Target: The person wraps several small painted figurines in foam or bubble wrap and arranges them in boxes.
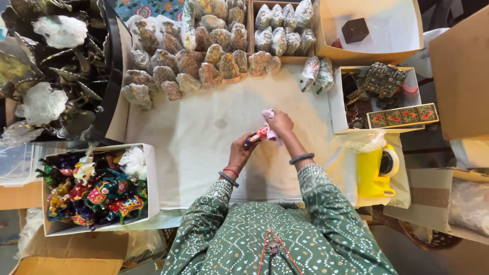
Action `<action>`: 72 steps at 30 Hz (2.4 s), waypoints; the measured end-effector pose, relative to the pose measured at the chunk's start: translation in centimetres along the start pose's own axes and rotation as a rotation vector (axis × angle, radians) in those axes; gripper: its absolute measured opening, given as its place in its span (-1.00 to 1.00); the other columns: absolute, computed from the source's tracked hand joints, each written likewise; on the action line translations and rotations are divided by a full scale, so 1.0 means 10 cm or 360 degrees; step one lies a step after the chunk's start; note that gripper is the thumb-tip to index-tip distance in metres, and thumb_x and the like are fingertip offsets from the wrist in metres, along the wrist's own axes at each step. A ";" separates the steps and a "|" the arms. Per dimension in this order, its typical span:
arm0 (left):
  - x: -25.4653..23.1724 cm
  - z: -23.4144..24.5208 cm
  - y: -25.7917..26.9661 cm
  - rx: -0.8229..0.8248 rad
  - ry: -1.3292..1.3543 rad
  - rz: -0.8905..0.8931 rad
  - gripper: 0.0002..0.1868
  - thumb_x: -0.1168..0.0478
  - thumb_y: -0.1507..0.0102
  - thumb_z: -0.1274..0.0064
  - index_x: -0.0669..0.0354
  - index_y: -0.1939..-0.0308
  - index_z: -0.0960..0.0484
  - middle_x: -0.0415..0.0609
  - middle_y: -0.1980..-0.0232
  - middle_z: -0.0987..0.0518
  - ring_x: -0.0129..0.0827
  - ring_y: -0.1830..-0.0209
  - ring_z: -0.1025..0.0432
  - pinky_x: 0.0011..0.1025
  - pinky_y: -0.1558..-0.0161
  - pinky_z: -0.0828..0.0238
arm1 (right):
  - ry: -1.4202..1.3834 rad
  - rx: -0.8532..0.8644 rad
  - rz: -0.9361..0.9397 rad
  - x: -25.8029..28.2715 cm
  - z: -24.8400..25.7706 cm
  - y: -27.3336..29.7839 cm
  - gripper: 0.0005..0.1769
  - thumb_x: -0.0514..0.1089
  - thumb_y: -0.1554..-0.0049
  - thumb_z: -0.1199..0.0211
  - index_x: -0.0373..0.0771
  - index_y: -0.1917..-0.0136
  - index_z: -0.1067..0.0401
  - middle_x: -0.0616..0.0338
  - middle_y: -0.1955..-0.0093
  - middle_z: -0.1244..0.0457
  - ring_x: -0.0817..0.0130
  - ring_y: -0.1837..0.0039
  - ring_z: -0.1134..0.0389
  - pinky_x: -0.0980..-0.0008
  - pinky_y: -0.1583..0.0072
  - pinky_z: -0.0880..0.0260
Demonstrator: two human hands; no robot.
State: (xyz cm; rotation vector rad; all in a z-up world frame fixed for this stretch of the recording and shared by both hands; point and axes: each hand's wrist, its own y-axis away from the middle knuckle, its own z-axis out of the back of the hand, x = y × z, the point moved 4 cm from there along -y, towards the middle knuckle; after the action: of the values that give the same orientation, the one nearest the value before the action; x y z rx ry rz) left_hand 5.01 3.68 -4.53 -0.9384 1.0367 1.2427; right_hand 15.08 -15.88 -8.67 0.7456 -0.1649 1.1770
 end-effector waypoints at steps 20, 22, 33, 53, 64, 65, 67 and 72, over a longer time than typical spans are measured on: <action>0.37 -0.06 -0.01 0.0038 0.0230 0.0093 -0.71 0.25 -0.23 -0.16 0.15 -0.04 -0.63 0.07 0.12 -0.71 -0.21 0.18 -0.61 -0.36 0.14 -0.55 | -0.0093 -0.0692 0.1549 0.74 0.06 1.82 -0.64 -0.21 -0.10 -0.34 -0.09 -0.19 -0.50 0.16 -0.32 -0.29 0.07 -0.35 -0.24 0.10 -0.33 -0.27; 0.57 -0.10 0.00 0.0074 0.0085 0.0191 -0.68 0.22 -0.22 -0.18 0.11 -0.05 -0.62 0.09 0.11 -0.71 -0.19 0.19 -0.63 -0.35 0.15 -0.55 | -0.0072 -0.0643 0.1585 0.74 0.11 1.78 -0.59 -0.21 -0.07 -0.35 -0.09 -0.22 -0.49 0.14 -0.32 -0.28 0.06 -0.34 -0.24 0.09 -0.34 -0.28; 0.73 -0.10 0.04 0.0150 -0.0375 0.0115 -0.52 0.23 -0.21 -0.16 -0.10 -0.24 -0.59 0.03 -0.01 -0.66 0.02 0.02 -0.54 -0.16 0.06 -0.50 | 0.0335 -0.0694 0.1719 0.58 0.11 1.57 -0.33 -0.23 0.07 -0.43 -0.13 -0.34 -0.43 0.19 -0.24 -0.32 0.05 -0.29 -0.30 0.15 -0.28 -0.40; 0.56 -0.06 -0.03 0.0013 -0.0475 -0.0107 -0.72 0.18 -0.26 -0.17 -0.03 -0.07 -0.67 -0.02 0.02 -0.68 0.00 0.03 -0.54 -0.16 0.07 -0.49 | 0.0089 -0.0494 0.1186 0.10 0.17 1.15 -0.27 -0.21 0.14 -0.52 -0.10 -0.30 -0.40 0.07 -0.28 -0.27 -0.07 -0.20 -0.29 0.03 -0.20 -0.35; 0.40 -0.23 -0.16 -0.0242 0.0455 0.0133 -0.55 0.14 -0.24 -0.17 0.24 -0.17 -0.52 0.09 0.02 -0.70 -0.23 0.05 -0.60 -0.35 0.06 -0.54 | -0.0036 -0.0786 0.0841 0.04 0.03 1.39 -0.30 -0.18 0.04 -0.49 -0.14 -0.37 -0.39 0.10 -0.24 -0.30 -0.07 -0.23 -0.30 0.05 -0.25 -0.31; 0.37 -0.21 -0.17 -0.0339 0.0241 0.0153 -0.57 0.10 -0.27 -0.20 0.26 -0.13 -0.53 0.11 0.05 -0.70 -0.19 0.06 -0.61 -0.32 0.04 -0.53 | -0.0062 -0.0746 0.0991 -0.01 0.02 1.39 -0.29 -0.21 0.01 -0.47 -0.18 -0.40 -0.38 0.06 -0.27 -0.30 -0.04 -0.27 -0.31 0.07 -0.29 -0.30; 0.33 -0.19 -0.20 -0.0430 0.0032 0.0173 -0.57 0.05 -0.30 -0.23 0.28 -0.08 -0.54 0.12 0.08 -0.70 -0.16 0.07 -0.62 -0.28 0.03 -0.52 | -0.0083 -0.0706 0.1136 -0.28 -0.01 1.28 -0.28 -0.24 -0.01 -0.44 -0.22 -0.43 -0.36 0.01 -0.29 -0.30 -0.01 -0.32 -0.32 0.10 -0.33 -0.29; 0.34 -0.20 -0.26 -0.0280 0.0174 0.0266 -0.53 -0.06 -0.30 -0.13 0.23 -0.09 -0.51 0.05 0.08 -0.71 -0.15 0.10 -0.66 -0.26 0.06 -0.58 | -0.1542 -0.0288 0.0478 -1.63 0.09 0.68 -0.48 -0.24 -0.30 -0.13 -0.21 -0.52 -0.27 0.17 -0.30 -0.29 0.42 -0.24 -0.36 0.40 -0.25 -0.43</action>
State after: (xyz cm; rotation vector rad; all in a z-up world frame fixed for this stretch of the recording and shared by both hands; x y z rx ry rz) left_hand 7.52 2.43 -8.30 -1.0820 1.1232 1.4529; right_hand 2.74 -27.84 -12.95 1.1037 -1.2055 0.9703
